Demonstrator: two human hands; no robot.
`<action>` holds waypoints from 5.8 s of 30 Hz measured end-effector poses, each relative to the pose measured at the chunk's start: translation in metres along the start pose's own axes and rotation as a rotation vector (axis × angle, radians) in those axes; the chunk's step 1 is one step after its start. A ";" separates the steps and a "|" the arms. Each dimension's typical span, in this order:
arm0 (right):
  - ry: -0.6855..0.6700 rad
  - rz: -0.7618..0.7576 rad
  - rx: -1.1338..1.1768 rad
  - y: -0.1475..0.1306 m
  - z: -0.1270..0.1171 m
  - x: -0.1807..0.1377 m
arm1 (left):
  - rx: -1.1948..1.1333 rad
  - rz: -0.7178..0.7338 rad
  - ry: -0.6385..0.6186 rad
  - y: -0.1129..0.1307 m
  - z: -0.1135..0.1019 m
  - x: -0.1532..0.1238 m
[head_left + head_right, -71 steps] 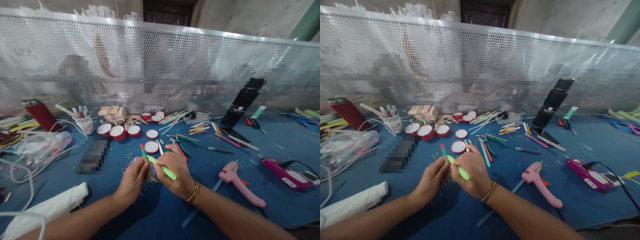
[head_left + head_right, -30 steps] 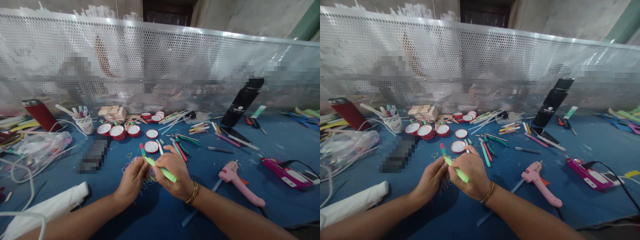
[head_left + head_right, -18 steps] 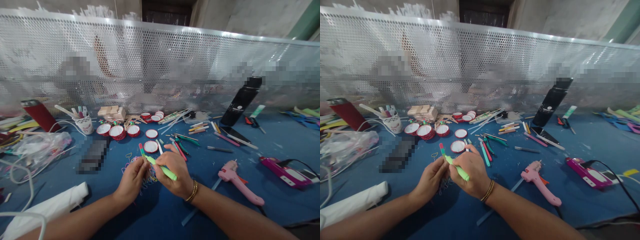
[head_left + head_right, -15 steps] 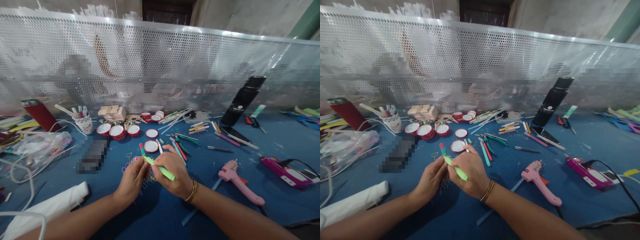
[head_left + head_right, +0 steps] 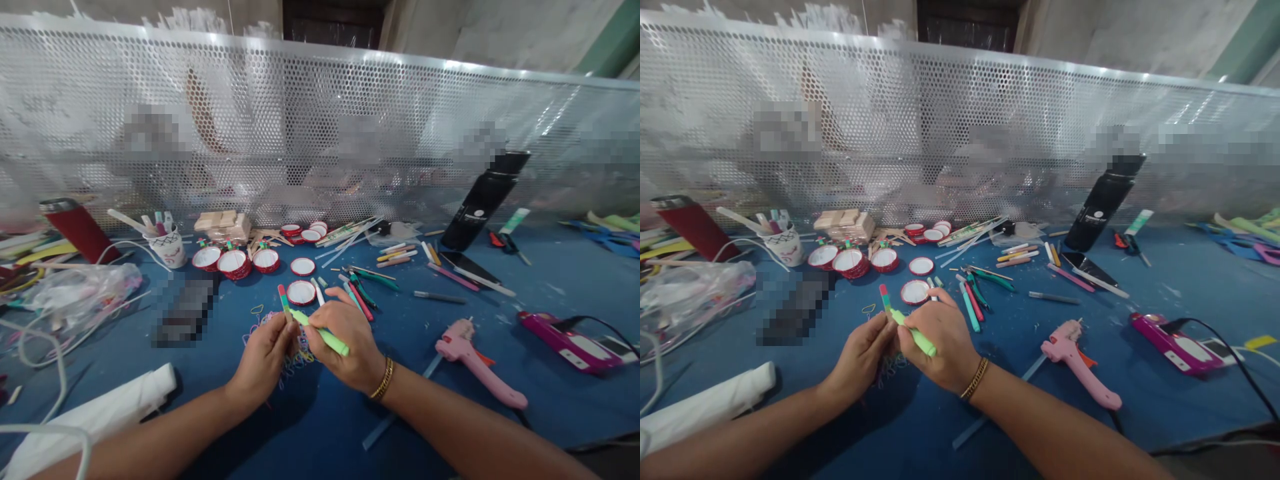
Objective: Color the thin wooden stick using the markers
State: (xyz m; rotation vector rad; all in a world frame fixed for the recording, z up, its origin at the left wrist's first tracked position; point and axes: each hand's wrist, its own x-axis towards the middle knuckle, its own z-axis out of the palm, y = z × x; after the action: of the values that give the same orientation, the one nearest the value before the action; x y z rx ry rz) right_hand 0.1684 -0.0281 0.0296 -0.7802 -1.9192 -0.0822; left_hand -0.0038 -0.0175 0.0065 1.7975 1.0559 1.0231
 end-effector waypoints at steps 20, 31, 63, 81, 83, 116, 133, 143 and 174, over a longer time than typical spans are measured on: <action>0.039 0.000 0.037 -0.004 -0.003 0.000 | -0.015 0.018 -0.009 0.003 0.001 -0.001; 0.020 -0.011 0.033 -0.005 -0.002 0.002 | 0.055 0.048 0.022 0.003 -0.001 -0.001; 0.014 0.007 0.018 -0.005 -0.001 -0.001 | -0.016 0.005 -0.009 -0.002 0.001 -0.003; 0.013 -0.063 0.011 0.000 -0.004 0.000 | -0.019 -0.029 -0.053 -0.003 -0.001 -0.004; -0.006 -0.055 0.000 0.001 -0.004 0.000 | -0.011 -0.032 -0.054 -0.003 -0.002 -0.004; -0.058 0.050 0.000 0.004 -0.015 0.004 | -0.067 -0.086 -0.068 -0.004 -0.004 -0.002; 0.047 -0.058 -0.050 0.004 -0.011 -0.001 | -0.062 0.013 -0.021 -0.002 -0.003 -0.005; 0.046 -0.035 -0.033 0.001 -0.012 -0.002 | -0.014 0.057 -0.004 0.003 0.001 -0.002; 0.035 -0.049 -0.038 -0.005 -0.011 -0.008 | 0.030 0.109 0.036 0.000 0.002 -0.001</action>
State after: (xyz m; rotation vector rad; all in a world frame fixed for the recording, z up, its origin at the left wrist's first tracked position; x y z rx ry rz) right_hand 0.1767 -0.0407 0.0297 -0.7524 -1.9082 -0.1614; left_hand -0.0022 -0.0191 0.0053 1.8848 1.0085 1.1137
